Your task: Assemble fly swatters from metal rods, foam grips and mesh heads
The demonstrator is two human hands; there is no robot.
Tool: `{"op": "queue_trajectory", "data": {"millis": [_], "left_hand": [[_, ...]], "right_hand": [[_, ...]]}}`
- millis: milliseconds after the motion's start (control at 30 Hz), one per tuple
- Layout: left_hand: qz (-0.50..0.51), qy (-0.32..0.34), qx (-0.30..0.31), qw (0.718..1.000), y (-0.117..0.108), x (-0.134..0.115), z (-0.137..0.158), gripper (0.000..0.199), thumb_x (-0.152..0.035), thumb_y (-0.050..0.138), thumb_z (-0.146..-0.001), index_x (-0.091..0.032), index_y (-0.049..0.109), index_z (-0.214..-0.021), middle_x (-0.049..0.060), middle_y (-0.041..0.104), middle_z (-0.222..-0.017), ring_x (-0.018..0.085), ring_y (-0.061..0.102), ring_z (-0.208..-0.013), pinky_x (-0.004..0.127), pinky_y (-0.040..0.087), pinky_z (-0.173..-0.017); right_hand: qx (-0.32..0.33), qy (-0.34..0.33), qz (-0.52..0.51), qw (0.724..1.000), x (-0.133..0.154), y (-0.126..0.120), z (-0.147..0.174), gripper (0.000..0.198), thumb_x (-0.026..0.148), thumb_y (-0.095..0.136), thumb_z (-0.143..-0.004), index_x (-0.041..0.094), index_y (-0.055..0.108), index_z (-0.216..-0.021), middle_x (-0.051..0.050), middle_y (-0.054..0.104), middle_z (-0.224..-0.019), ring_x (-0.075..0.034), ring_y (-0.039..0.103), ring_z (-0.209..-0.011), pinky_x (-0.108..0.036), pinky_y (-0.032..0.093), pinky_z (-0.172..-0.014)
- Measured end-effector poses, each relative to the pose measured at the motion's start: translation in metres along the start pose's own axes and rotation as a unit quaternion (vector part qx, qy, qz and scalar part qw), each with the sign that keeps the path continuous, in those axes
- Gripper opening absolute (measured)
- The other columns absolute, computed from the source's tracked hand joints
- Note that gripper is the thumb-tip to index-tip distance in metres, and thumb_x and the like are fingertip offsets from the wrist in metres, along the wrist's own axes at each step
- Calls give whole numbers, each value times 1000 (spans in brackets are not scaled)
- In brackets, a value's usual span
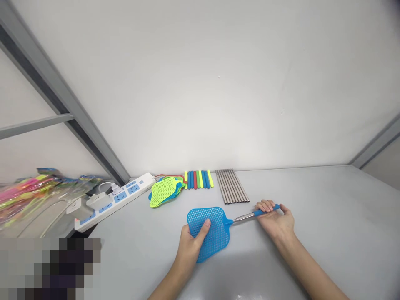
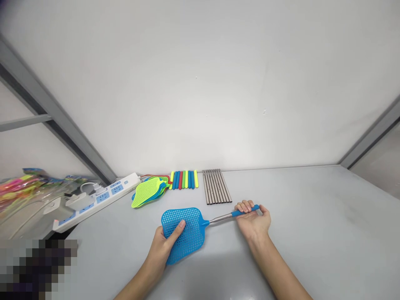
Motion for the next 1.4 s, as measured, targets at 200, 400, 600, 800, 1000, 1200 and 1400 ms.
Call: {"op": "queue_trajectory", "data": {"millis": [200, 400, 600, 800, 1000, 1200, 1400], "left_hand": [[-1, 3, -1, 1000, -1, 2, 0, 32, -38, 63, -60, -10, 63, -75, 8, 67, -73, 23, 62, -70, 33, 50, -67], [-3, 0, -14, 1000, -2, 3, -2, 33, -39, 64, -58, -10, 63, -74, 8, 67, -72, 23, 62, -70, 33, 49, -66], [-3, 4, -3, 1000, -2, -1, -2, 32, -39, 65, -58, -11, 64, -73, 7, 67, -71, 23, 62, -70, 32, 50, -66], [-19, 11, -11, 1000, -6, -1, -3, 32, -39, 64, -59, -11, 64, -73, 7, 67, -70, 23, 62, -69, 32, 50, -65], [-11, -2, -14, 1000, -7, -2, -3, 32, -40, 65, -57, -11, 64, -71, 7, 67, -70, 23, 62, -69, 32, 50, -65], [23, -25, -18, 999, -6, -1, -3, 33, -39, 66, -57, -11, 63, -74, 9, 67, -76, 24, 62, -73, 32, 49, -68], [82, -52, -28, 995, -9, -6, -1, 34, -37, 63, -62, -11, 60, -84, 10, 67, -81, 22, 62, -73, 33, 49, -70]], "right_hand": [[-3, 18, -28, 999, -1, -1, 0, 12, 23, 32, -58, 19, 20, -56, 5, 24, -50, -9, 31, -39, -24, 33, -39], [16, 5, 12, 1000, 2, -1, -2, 15, 21, 33, -54, 20, 19, -55, 5, 23, -49, -9, 31, -39, -26, 32, -39], [18, 0, 39, 999, 3, -1, -4, 16, 22, 34, -53, 20, 18, -53, 5, 21, -48, -10, 29, -37, -27, 31, -38], [18, 0, 40, 999, 3, -2, -3, 16, 21, 34, -51, 20, 18, -53, 5, 21, -47, -10, 28, -37, -27, 31, -38], [8, 2, 25, 1000, 2, -1, -2, 18, 20, 34, -51, 20, 17, -54, 5, 22, -46, -10, 28, -37, -26, 31, -37], [5, -12, 76, 997, 1, 5, -1, 10, 21, 34, -61, 20, 26, -55, 4, 28, -50, -9, 34, -41, -27, 37, -41], [-39, -62, 244, 967, 6, 10, 0, 16, 28, 36, -72, 18, 46, -65, -1, 47, -66, -13, 49, -63, -26, 46, -54]]}}
Point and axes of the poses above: each hand's wrist, its own z-axis away from the middle knuckle, its own y-axis out of the palm, x = y × z, the point moved 6 cm from there along -z, towards the middle knuckle
